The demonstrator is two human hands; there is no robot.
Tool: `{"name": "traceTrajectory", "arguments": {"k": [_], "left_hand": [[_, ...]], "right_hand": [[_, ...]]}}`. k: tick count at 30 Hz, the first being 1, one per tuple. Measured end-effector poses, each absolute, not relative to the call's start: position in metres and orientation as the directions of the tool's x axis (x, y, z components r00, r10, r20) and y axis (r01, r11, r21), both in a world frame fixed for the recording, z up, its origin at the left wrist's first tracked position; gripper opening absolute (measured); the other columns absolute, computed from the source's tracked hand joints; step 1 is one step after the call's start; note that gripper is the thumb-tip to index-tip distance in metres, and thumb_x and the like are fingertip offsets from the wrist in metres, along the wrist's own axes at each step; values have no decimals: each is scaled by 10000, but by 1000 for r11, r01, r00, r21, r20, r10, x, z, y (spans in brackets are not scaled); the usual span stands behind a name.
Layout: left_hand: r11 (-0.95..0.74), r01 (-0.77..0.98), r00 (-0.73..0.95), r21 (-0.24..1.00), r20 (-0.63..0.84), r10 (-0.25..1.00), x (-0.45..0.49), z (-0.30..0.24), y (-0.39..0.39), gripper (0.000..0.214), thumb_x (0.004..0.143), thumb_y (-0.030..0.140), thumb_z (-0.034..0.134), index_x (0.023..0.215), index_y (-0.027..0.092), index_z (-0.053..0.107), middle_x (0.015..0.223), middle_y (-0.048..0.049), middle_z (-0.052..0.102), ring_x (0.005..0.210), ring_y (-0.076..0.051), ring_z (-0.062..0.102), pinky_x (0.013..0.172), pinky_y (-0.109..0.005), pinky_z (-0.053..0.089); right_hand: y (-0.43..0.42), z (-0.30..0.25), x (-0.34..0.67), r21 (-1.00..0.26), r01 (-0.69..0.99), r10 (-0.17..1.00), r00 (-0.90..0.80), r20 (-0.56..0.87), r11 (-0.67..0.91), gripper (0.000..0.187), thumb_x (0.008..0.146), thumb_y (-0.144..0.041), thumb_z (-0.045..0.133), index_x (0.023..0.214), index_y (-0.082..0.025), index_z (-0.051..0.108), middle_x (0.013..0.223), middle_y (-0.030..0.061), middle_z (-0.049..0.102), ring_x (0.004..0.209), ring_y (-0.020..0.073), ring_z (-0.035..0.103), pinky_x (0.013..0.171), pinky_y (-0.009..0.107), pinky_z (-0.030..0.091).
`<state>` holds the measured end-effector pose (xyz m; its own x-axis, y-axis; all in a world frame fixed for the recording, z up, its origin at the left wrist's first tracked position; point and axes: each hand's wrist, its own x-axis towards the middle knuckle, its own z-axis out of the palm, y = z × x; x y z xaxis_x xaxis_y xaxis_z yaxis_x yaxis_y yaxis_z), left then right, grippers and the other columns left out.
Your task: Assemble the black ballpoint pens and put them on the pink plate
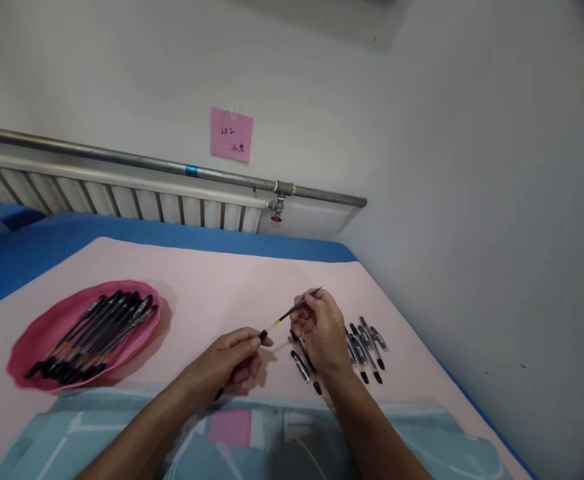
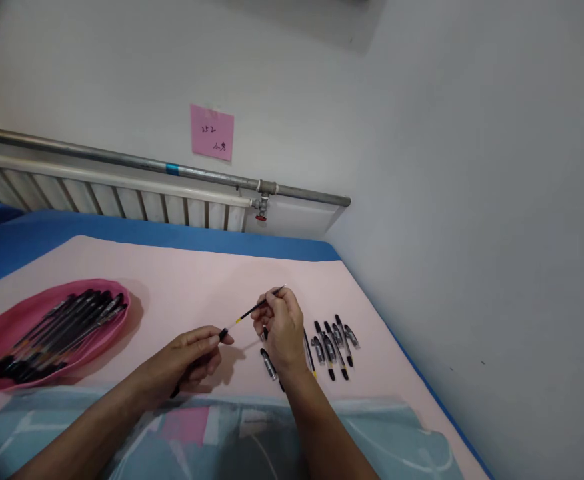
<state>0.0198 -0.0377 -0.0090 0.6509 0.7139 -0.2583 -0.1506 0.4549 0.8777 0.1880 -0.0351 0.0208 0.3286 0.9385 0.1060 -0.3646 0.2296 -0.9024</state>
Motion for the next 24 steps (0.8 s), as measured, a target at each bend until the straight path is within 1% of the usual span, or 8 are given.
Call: {"name": "traceTrajectory", "arguments": {"k": [4,7,11,13,16,21,24], "left_hand": [[563,-225,666,795,-296,685,18,-9,-37,265,802,371,496,966,171,557,589,45,443,392,-18,223,352,-163,101],[585,-260,663,768,-298,687,17,-10,-34,265,798,371,502,953,166,566,577,47,430,390,-19,227,350,-164,107],[590,-268,671,761,-292,682,17,-10,-33,255,790,366,510,932,165,575,573,47,433,385,-19,226,349,-162,122],[567,-262,677,781,-270,685,17,-9,-34,238,789,353,512,918,164,575,567,46,436,384,-23,243,346,-162,128],[503,-245,682,829,-222,697,19,-8,-36,205,790,321,500,890,159,574,570,37,457,384,-28,265,343,-168,138],[372,-207,652,905,-156,742,20,-7,-38,183,782,275,479,836,134,581,553,34,458,391,-27,290,363,-170,148],[336,-199,640,920,-138,756,20,-6,-39,179,767,265,478,816,129,583,554,32,458,394,-29,297,372,-172,159]], "right_hand": [[-34,19,188,-902,-369,931,354,86,223,85,725,-230,533,708,-180,467,636,-34,551,477,80,524,334,142,337],[-32,18,189,-907,-372,940,334,66,195,95,721,-230,542,697,-175,469,640,-30,551,476,80,524,330,144,333],[-29,16,190,-895,-379,922,378,82,235,82,719,-216,541,706,-177,470,651,-29,555,487,84,532,330,144,337],[-29,17,189,-884,-395,917,391,83,249,82,719,-210,542,711,-180,467,658,-30,555,492,86,536,331,145,342],[-32,20,187,-874,-417,929,359,94,249,74,732,-209,534,722,-184,465,673,-29,561,492,86,536,334,147,352],[-41,27,183,-877,-399,945,288,157,267,68,745,-211,522,733,-187,460,679,-27,561,478,82,533,340,145,355],[-45,31,181,-868,-392,934,304,190,304,49,753,-208,506,751,-191,460,694,-23,563,476,82,533,345,147,355]]}}
